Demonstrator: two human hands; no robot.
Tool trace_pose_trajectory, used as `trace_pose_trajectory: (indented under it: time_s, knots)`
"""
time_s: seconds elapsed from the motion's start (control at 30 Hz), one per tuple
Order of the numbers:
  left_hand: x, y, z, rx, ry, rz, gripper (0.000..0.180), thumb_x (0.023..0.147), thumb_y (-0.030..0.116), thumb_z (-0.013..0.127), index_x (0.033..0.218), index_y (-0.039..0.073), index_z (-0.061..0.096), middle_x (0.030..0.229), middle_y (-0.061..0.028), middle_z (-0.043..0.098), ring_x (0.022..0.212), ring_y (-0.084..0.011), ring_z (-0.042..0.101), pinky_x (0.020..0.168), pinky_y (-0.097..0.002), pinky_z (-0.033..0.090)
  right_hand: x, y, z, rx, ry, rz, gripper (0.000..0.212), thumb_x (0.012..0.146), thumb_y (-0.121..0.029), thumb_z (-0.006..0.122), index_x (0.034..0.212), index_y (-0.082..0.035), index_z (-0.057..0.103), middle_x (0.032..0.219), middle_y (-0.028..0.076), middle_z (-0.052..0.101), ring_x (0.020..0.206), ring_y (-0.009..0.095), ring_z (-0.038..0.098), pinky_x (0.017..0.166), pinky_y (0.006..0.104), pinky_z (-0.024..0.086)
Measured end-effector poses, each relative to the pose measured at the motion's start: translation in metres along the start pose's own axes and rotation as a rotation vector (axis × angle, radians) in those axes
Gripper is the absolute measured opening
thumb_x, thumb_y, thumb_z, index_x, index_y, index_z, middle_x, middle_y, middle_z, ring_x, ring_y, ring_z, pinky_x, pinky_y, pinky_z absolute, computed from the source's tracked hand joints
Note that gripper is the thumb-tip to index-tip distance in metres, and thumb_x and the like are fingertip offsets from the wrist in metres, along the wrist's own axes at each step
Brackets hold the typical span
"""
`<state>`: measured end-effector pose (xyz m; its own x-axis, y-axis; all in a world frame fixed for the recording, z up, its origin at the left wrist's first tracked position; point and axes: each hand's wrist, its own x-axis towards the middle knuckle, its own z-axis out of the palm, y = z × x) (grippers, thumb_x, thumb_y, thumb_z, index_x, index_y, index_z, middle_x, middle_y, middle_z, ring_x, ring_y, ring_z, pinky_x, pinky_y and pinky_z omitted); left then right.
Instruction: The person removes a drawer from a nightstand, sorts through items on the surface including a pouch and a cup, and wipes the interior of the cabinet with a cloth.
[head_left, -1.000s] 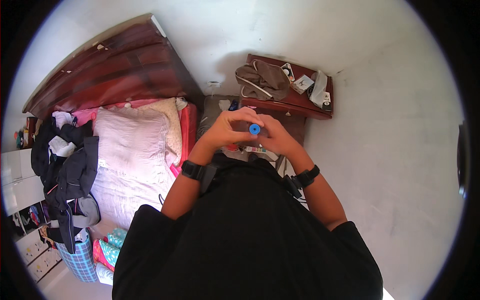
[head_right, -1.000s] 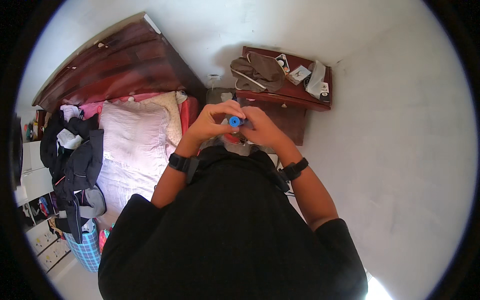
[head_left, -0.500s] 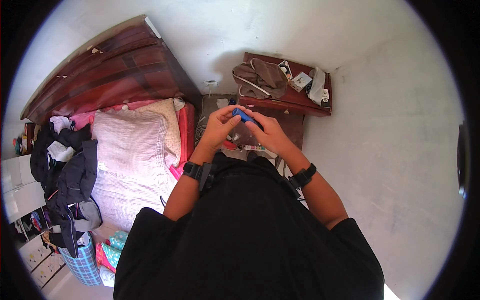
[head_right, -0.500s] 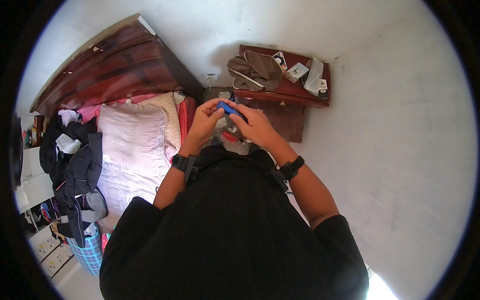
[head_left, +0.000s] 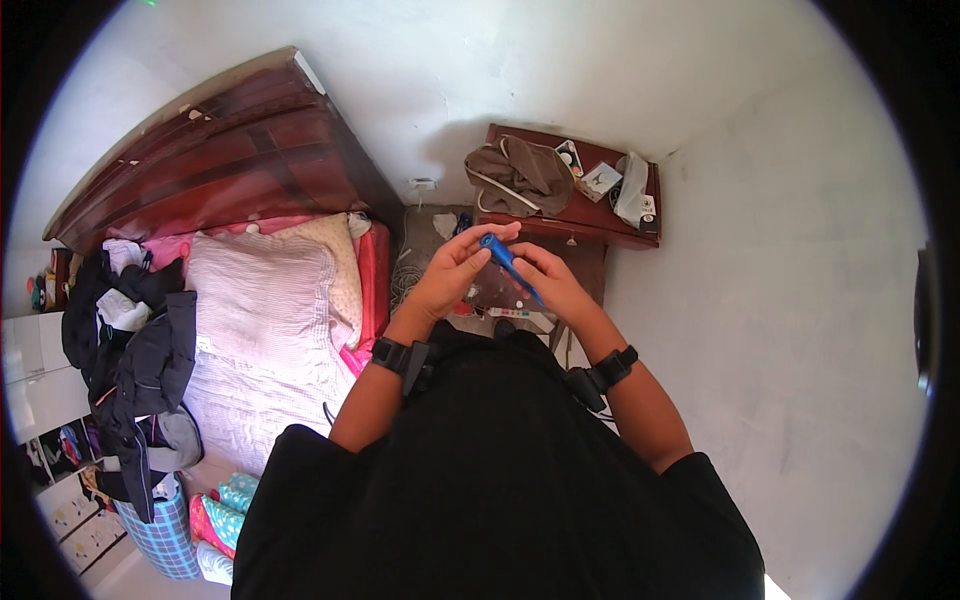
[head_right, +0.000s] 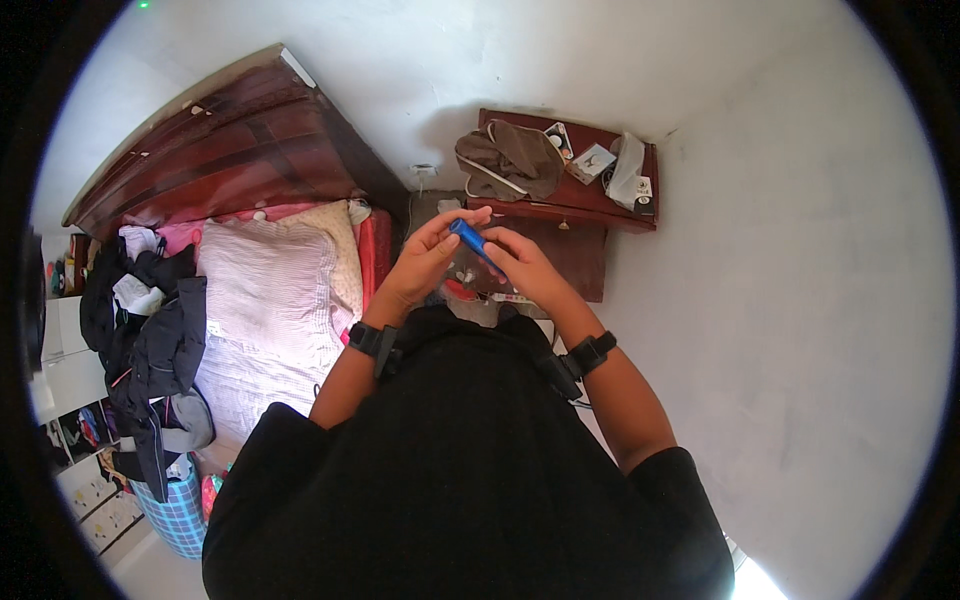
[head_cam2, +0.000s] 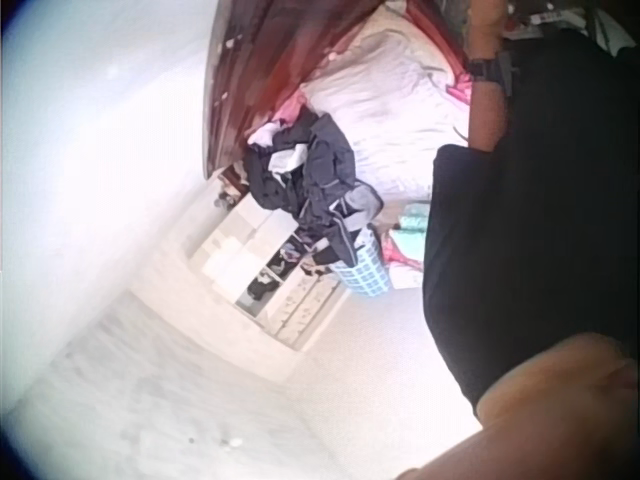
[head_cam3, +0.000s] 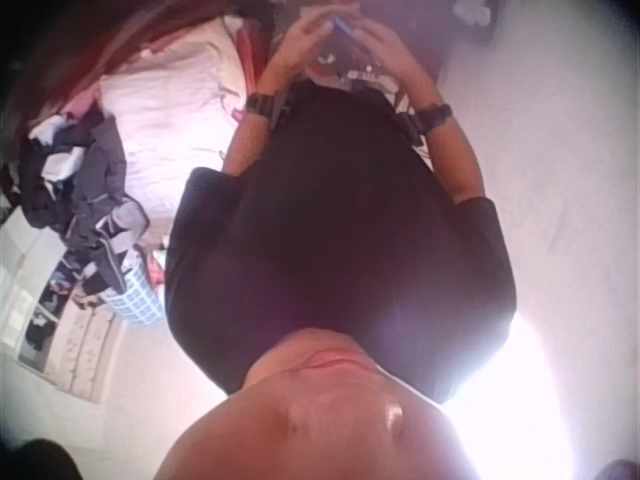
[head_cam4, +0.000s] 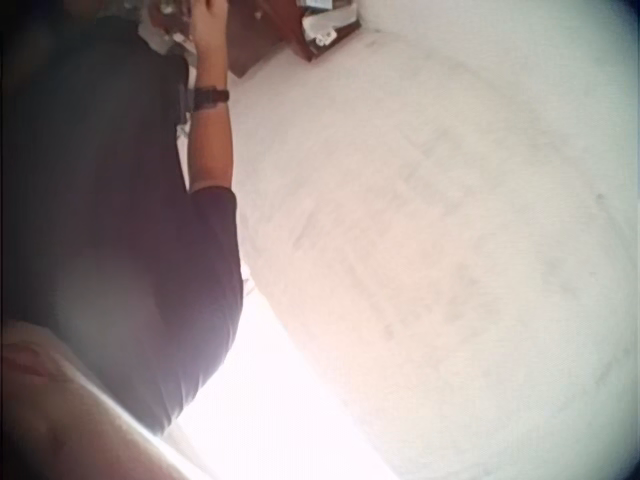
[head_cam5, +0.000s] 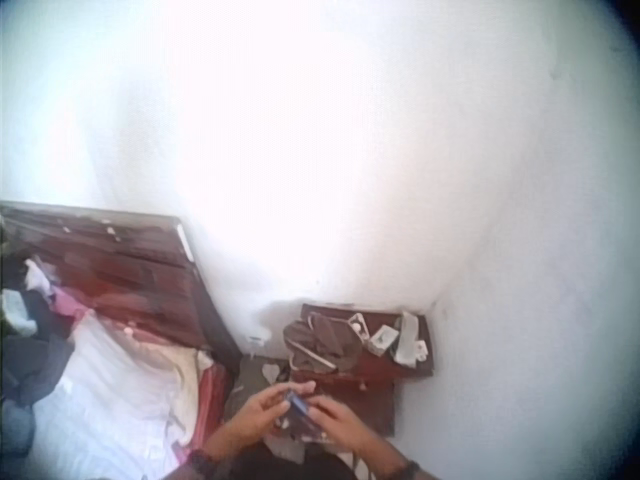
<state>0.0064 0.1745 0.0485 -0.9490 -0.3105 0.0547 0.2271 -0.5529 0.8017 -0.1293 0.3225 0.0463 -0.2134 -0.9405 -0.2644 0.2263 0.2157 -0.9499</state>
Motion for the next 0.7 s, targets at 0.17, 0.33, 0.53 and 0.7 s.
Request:
trace_pose_trajectory:
  time_s: [0.17,0.33,0.53,0.7]
  knots:
    - [0.001,0.005,0.005,0.049,-0.033,-0.022,0.036,0.095,0.006,0.049,0.131,0.001,0.049,0.138,-0.0116,0.050,0.119,-0.0184,0.053,0.104,-0.0336,0.039,-0.006,0.006,0.001,0.084,0.051,0.006,0.029,0.099,-0.022,0.050,0.122,-0.004,0.054,0.098,0.001,0.060,0.085,0.009,0.054,0.077,0.0238,0.046]
    - [0.002,0.008,0.003,0.043,-0.056,-0.095,0.035,0.095,0.006,0.051,0.130,0.002,0.051,0.136,-0.0073,0.052,0.094,-0.0113,0.056,0.088,-0.0280,0.046,-0.011,0.002,0.004,0.108,0.016,0.007,0.030,0.099,-0.022,0.050,0.122,-0.004,0.055,0.100,0.001,0.061,0.087,0.009,0.054,0.080,0.0248,0.046]
    - [0.004,0.014,0.005,0.096,-0.138,-0.100,0.036,0.096,0.011,0.051,0.130,0.001,0.049,0.137,-0.0130,0.050,0.098,-0.0156,0.057,0.086,-0.0305,0.047,-0.015,0.003,0.002,0.058,0.051,-0.027,0.033,0.098,-0.024,0.051,0.122,-0.002,0.055,0.098,0.001,0.059,0.084,0.009,0.052,0.075,0.0245,0.043]
    - [0.012,0.007,0.004,0.028,-0.163,-0.124,0.036,0.096,0.008,0.050,0.131,0.003,0.050,0.136,-0.0088,0.052,0.115,-0.0169,0.054,0.097,-0.0314,0.044,-0.012,0.010,-0.002,0.101,0.086,-0.058,0.027,0.098,-0.019,0.051,0.120,-0.004,0.055,0.095,0.002,0.059,0.081,0.009,0.052,0.072,0.0239,0.045]
